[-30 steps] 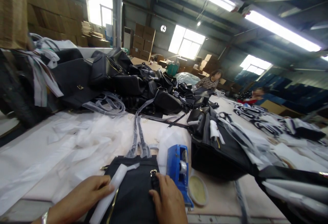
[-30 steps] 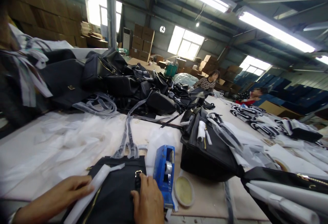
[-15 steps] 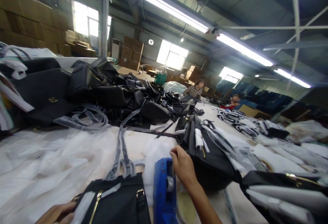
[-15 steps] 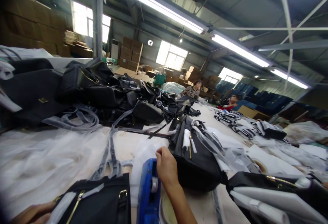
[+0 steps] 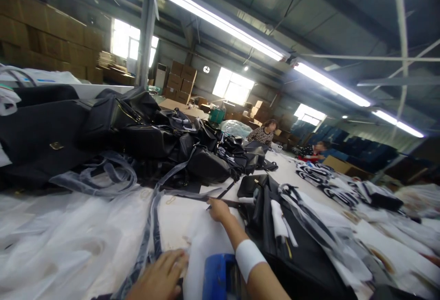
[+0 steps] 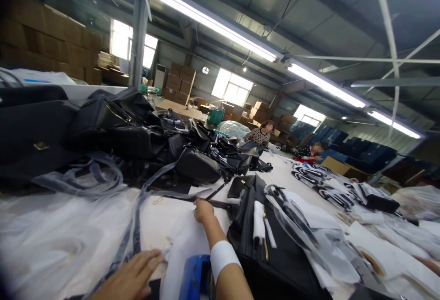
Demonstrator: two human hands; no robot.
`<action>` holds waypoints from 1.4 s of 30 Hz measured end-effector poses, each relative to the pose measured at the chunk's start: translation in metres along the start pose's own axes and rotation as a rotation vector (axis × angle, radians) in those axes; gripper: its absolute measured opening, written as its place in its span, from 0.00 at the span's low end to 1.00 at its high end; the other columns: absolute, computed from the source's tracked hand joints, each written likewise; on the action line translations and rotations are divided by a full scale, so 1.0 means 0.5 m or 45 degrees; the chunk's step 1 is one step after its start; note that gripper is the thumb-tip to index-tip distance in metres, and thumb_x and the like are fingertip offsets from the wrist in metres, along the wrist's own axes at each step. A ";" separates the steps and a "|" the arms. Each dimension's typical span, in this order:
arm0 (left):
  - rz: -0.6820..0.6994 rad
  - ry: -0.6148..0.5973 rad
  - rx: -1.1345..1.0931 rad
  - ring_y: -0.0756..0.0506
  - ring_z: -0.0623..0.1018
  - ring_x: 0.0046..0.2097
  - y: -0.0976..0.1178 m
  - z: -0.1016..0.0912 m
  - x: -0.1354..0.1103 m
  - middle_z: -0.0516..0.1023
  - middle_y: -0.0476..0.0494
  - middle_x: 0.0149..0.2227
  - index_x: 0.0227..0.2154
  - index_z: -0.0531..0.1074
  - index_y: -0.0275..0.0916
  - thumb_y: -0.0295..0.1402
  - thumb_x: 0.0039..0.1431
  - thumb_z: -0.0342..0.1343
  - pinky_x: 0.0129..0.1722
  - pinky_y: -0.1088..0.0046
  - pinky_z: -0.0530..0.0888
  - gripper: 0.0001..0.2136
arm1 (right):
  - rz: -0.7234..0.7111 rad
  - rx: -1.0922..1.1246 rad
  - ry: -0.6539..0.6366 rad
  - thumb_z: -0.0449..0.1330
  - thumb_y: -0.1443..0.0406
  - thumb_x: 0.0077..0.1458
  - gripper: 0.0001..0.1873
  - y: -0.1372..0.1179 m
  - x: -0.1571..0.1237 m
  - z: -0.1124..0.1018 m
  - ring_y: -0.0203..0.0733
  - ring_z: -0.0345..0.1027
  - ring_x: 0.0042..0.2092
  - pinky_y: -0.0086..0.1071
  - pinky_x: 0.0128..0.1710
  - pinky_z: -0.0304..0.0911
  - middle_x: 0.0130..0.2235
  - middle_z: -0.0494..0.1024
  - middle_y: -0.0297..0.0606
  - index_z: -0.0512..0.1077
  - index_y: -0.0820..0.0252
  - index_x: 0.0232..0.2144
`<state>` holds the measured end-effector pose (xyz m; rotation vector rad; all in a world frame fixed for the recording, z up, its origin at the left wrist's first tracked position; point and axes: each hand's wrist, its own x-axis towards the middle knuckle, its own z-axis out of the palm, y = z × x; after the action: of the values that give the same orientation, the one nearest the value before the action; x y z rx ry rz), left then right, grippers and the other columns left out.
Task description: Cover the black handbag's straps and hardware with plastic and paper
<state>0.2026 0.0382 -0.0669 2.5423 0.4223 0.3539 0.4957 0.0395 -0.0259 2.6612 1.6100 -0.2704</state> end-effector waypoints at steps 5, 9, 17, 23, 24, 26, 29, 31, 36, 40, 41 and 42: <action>0.141 -0.123 0.239 0.34 0.65 0.62 0.086 0.047 0.178 0.63 0.35 0.64 0.63 0.59 0.37 0.17 0.53 0.47 0.57 0.53 0.70 0.31 | -0.219 -0.097 -0.173 0.60 0.60 0.61 0.19 -0.011 0.054 0.034 0.47 0.69 0.50 0.47 0.49 0.67 0.52 0.72 0.42 0.67 0.60 0.52; 0.161 -0.053 0.340 0.32 0.72 0.53 0.073 0.091 0.258 0.66 0.31 0.61 0.61 0.60 0.34 0.20 0.57 0.45 0.47 0.50 0.75 0.27 | -0.255 -0.168 -0.164 0.60 0.59 0.61 0.17 -0.010 0.076 0.035 0.46 0.70 0.49 0.47 0.49 0.67 0.50 0.73 0.41 0.69 0.61 0.50; 0.141 -0.059 0.332 0.30 0.70 0.51 0.051 0.123 0.286 0.69 0.30 0.57 0.58 0.65 0.35 0.26 0.59 0.49 0.45 0.47 0.73 0.22 | -0.267 -0.196 -0.008 0.58 0.60 0.63 0.12 -0.022 0.066 0.023 0.43 0.72 0.44 0.44 0.47 0.68 0.43 0.76 0.39 0.71 0.63 0.44; 0.130 -0.093 0.301 0.29 0.68 0.54 0.047 0.133 0.281 0.66 0.28 0.60 0.60 0.62 0.34 0.25 0.57 0.47 0.48 0.45 0.70 0.25 | -0.183 -0.074 0.199 0.55 0.62 0.64 0.10 -0.026 0.050 0.017 0.43 0.71 0.43 0.41 0.45 0.65 0.40 0.76 0.37 0.71 0.62 0.43; 0.129 -0.105 0.291 0.29 0.67 0.54 0.045 0.134 0.281 0.65 0.27 0.60 0.60 0.62 0.33 0.25 0.56 0.48 0.49 0.44 0.70 0.26 | -0.172 -0.036 0.229 0.56 0.63 0.63 0.08 -0.025 0.049 0.015 0.43 0.71 0.43 0.39 0.44 0.64 0.38 0.77 0.37 0.71 0.61 0.42; 0.120 -0.123 0.264 0.28 0.67 0.54 0.043 0.136 0.283 0.65 0.26 0.60 0.60 0.63 0.32 0.26 0.55 0.50 0.49 0.43 0.68 0.27 | -0.135 0.049 0.278 0.57 0.65 0.60 0.06 -0.021 0.047 0.015 0.43 0.72 0.40 0.34 0.40 0.62 0.35 0.78 0.35 0.72 0.58 0.40; 0.097 -0.132 0.199 0.27 0.67 0.54 0.040 0.138 0.283 0.66 0.25 0.59 0.59 0.64 0.31 0.26 0.54 0.50 0.50 0.41 0.67 0.27 | -0.028 0.204 0.384 0.55 0.66 0.59 0.06 -0.014 0.044 0.015 0.42 0.72 0.37 0.30 0.35 0.57 0.33 0.78 0.34 0.70 0.55 0.39; 0.075 -0.135 0.132 0.26 0.66 0.55 0.038 0.139 0.282 0.67 0.26 0.58 0.59 0.64 0.32 0.26 0.56 0.48 0.50 0.40 0.66 0.26 | 0.057 0.317 0.489 0.52 0.65 0.61 0.07 -0.013 0.041 0.011 0.42 0.72 0.37 0.30 0.33 0.54 0.36 0.78 0.35 0.68 0.54 0.42; -0.003 -0.126 -0.143 0.24 0.63 0.58 0.037 0.140 0.281 0.66 0.25 0.60 0.58 0.66 0.32 0.26 0.57 0.48 0.54 0.35 0.57 0.24 | 0.081 0.577 0.679 0.48 0.64 0.61 0.08 -0.034 0.017 -0.028 0.44 0.71 0.37 0.31 0.34 0.55 0.34 0.76 0.36 0.65 0.55 0.40; -0.126 -0.087 -0.559 0.26 0.64 0.58 0.030 0.107 0.282 0.70 0.31 0.58 0.51 0.74 0.36 0.25 0.48 0.56 0.58 0.39 0.55 0.23 | -0.035 0.786 0.743 0.47 0.63 0.60 0.06 -0.059 -0.039 -0.074 0.42 0.69 0.35 0.31 0.36 0.58 0.33 0.74 0.35 0.63 0.56 0.38; -0.173 -0.065 -0.702 0.28 0.65 0.58 0.026 0.089 0.279 0.73 0.33 0.56 0.47 0.76 0.37 0.26 0.48 0.57 0.59 0.43 0.56 0.21 | -0.074 0.834 0.741 0.47 0.63 0.60 0.06 -0.060 -0.060 -0.085 0.42 0.69 0.35 0.31 0.36 0.59 0.33 0.74 0.35 0.63 0.56 0.38; -0.228 -0.034 -0.869 0.30 0.67 0.57 0.020 0.066 0.273 0.75 0.35 0.53 0.44 0.77 0.37 0.28 0.49 0.58 0.60 0.48 0.58 0.18 | -0.115 0.880 0.728 0.47 0.63 0.60 0.06 -0.060 -0.083 -0.096 0.41 0.69 0.35 0.31 0.36 0.59 0.33 0.74 0.35 0.63 0.56 0.38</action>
<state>0.3408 0.0646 -0.0661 1.8305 0.4256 0.3261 0.4573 0.0222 0.0302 3.4166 2.1036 -0.0668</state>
